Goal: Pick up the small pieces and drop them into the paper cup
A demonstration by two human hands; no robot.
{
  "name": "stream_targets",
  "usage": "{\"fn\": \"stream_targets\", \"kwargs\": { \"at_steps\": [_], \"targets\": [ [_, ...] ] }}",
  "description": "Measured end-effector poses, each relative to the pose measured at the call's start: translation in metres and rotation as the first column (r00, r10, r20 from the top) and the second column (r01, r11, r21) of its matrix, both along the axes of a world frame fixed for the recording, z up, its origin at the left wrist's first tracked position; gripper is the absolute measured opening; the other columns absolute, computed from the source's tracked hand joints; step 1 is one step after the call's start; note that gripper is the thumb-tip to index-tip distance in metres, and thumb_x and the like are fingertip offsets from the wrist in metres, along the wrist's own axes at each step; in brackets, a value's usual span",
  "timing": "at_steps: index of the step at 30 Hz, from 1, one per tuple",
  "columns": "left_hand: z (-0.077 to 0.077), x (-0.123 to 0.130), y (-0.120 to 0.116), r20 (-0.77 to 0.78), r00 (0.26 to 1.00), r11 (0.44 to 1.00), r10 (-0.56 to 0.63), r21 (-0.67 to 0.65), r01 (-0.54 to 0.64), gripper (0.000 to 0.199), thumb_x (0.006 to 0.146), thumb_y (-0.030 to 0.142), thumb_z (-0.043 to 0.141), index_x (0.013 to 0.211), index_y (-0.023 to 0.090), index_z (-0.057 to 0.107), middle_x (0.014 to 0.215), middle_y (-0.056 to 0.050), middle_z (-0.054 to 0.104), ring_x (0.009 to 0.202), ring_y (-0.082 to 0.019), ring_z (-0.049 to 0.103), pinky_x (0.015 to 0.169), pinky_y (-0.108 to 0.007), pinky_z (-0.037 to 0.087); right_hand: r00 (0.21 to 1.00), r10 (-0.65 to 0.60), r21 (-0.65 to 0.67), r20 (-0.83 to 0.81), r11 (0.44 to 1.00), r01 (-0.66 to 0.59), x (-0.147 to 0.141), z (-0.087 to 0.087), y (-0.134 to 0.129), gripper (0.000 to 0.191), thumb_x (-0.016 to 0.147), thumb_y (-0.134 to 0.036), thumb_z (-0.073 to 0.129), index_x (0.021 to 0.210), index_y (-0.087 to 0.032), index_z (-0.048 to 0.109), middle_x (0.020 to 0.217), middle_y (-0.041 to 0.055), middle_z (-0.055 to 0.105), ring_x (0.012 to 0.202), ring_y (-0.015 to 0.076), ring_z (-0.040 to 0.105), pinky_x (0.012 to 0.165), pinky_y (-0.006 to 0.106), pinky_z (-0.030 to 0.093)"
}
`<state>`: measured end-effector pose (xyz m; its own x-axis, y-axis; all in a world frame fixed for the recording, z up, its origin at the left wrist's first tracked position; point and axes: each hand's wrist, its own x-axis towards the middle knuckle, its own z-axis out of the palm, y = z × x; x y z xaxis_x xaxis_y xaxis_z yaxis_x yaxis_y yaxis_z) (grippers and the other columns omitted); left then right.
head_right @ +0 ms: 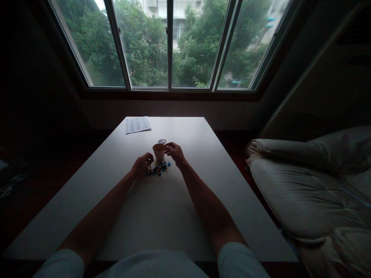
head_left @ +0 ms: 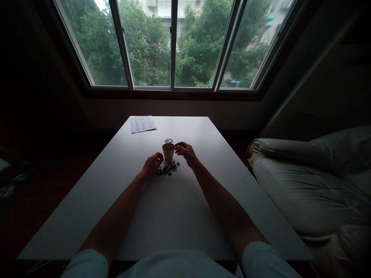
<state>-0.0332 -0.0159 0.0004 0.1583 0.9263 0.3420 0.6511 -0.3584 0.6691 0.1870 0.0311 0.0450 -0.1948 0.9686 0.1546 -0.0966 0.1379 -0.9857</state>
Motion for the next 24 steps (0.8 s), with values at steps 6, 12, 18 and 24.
{"fn": "stream_targets", "kwargs": {
  "at_steps": [6,12,18,24],
  "targets": [
    [0.007,0.006,-0.002,0.173,0.985,0.998,-0.024,0.061,0.014,0.014,0.085,0.031,0.060,0.089,0.018,0.063,0.081,-0.001,0.068,0.063,-0.010,0.055,0.059,-0.022,0.043,0.999,0.016,0.040,0.036,0.999,-0.017,0.000,-0.002,-0.001,0.022,0.075,-0.035,0.063,0.088,-0.017,0.067,0.077,0.0025,0.068,0.066,0.0128,0.061,0.059,0.024,0.046],
    [0.008,0.013,-0.001,0.360,0.933,1.000,0.004,0.021,-0.012,0.020,0.084,0.036,0.062,0.091,0.017,0.065,0.075,-0.001,0.065,0.060,-0.011,0.056,0.054,-0.021,0.043,0.993,0.053,0.087,0.107,0.994,-0.062,-0.005,-0.008,0.001,0.024,0.075,-0.037,0.065,0.087,-0.016,0.067,0.075,0.0028,0.068,0.065,0.0128,0.059,0.061,0.025,0.046],
    [0.013,0.017,-0.001,0.492,0.871,1.000,0.004,-0.027,0.010,0.020,0.080,0.033,0.065,0.091,0.017,0.066,0.075,-0.001,0.065,0.062,-0.011,0.058,0.055,-0.021,0.045,0.982,0.106,0.122,0.155,0.985,-0.125,-0.007,-0.010,0.000,0.025,0.075,-0.037,0.065,0.087,-0.015,0.068,0.074,0.0023,0.066,0.063,0.0127,0.058,0.060,0.026,0.047],
    [0.017,0.025,0.000,0.620,0.778,0.995,0.099,-0.057,-0.081,0.018,0.078,0.025,0.058,0.093,0.017,0.065,0.074,0.000,0.061,0.058,-0.010,0.053,0.050,-0.020,0.041,0.984,0.088,0.102,0.156,0.989,-0.105,-0.008,-0.010,-0.001,0.024,0.075,-0.038,0.065,0.085,-0.016,0.068,0.072,0.0021,0.067,0.062,0.0128,0.058,0.061,0.026,0.048]
  ]
}}
